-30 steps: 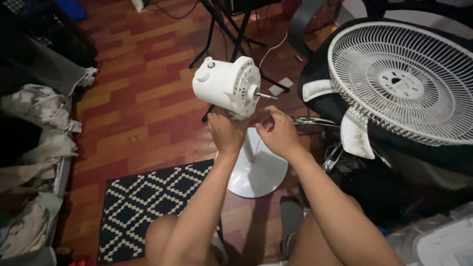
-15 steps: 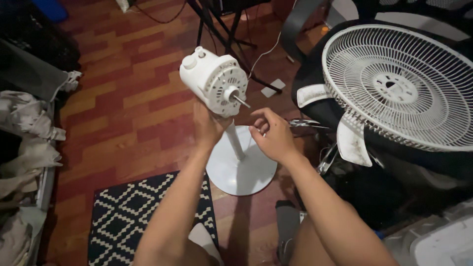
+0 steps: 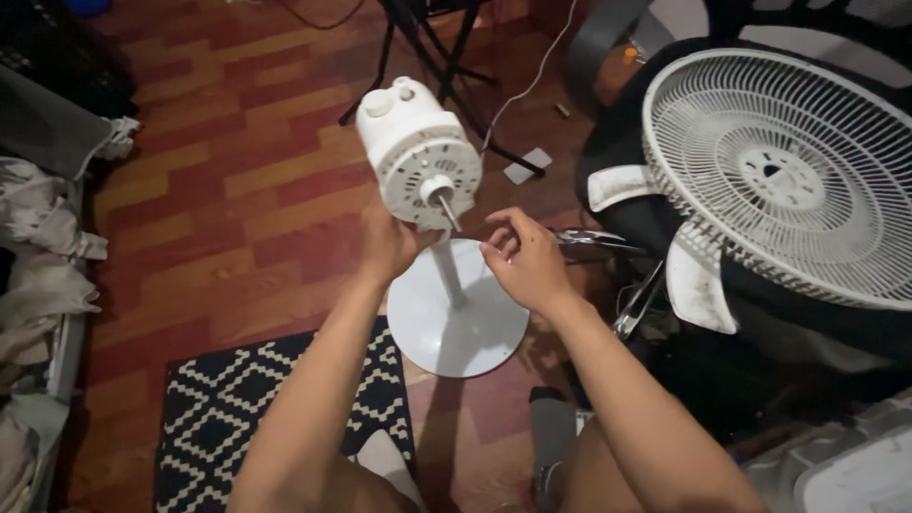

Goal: The person assembles a white electric fan by attaching the front grille, inserting the fan blade, and securing the central hub cap. The person handles the fan components by hand and completes the assembly on the floor.

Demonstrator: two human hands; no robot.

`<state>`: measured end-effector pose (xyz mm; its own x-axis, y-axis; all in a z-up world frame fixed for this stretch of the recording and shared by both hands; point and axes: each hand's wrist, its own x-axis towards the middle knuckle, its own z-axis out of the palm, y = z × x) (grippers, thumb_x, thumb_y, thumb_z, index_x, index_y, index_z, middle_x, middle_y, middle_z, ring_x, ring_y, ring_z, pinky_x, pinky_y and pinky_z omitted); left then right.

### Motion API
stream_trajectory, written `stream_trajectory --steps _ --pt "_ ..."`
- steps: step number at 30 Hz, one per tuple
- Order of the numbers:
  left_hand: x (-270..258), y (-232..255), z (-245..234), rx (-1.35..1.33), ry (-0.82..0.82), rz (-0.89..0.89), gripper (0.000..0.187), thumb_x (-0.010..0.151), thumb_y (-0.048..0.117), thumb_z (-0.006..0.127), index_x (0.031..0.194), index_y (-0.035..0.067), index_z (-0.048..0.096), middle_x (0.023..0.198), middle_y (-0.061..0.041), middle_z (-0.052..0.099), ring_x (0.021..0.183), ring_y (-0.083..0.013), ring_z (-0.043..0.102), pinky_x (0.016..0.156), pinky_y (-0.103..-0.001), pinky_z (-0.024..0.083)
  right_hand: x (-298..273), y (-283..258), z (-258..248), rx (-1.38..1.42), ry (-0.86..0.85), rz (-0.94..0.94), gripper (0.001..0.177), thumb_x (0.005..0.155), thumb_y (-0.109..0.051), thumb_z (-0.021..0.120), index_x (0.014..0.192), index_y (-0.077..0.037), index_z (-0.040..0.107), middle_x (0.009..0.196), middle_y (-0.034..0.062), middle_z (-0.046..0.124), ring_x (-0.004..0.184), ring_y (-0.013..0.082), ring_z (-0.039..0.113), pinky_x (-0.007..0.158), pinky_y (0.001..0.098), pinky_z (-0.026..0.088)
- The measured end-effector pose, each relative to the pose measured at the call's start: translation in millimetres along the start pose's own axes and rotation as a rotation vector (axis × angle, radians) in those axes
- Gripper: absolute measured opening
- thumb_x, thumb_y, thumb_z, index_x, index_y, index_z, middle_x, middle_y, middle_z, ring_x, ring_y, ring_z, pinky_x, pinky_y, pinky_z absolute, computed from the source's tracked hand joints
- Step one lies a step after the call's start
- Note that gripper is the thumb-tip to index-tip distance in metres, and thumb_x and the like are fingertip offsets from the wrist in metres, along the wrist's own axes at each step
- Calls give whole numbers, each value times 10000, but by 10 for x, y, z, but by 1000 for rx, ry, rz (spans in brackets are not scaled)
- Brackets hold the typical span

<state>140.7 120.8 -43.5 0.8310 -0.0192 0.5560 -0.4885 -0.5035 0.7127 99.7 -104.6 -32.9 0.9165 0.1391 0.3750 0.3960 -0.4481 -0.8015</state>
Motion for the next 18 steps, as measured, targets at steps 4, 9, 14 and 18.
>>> stream_trajectory --steps 4,9,14,18 --pt "21 43 -6 -112 -55 -9 631 614 130 934 1159 36 632 997 -128 753 870 -237 744 759 -365 593 37 3 103 1 25 -35 302 836 -96 768 1094 -26 629 862 65 715 660 134 681 615 294 539" --pt "-17 97 -43 -35 -132 32 531 694 150 930 1167 69 702 1076 -144 779 981 -282 767 882 -405 600 60 -26 140 -16 36 -12 260 849 -84 760 1075 -29 645 822 64 723 637 125 658 587 287 528" --pt "-421 317 -244 180 -8 -11 699 714 212 905 1286 -1 564 1224 -219 618 1161 -408 581 986 -469 478 -2 -50 139 8 38 -36 294 856 -91 781 1085 -19 612 815 46 708 645 94 641 588 257 521" --pt "-729 604 -419 69 -10 -63 676 764 211 858 1328 9 546 1258 -205 617 1166 -379 603 976 -450 493 -97 -99 190 50 42 -40 267 881 -66 758 1120 -38 642 824 27 698 675 72 621 590 238 503"
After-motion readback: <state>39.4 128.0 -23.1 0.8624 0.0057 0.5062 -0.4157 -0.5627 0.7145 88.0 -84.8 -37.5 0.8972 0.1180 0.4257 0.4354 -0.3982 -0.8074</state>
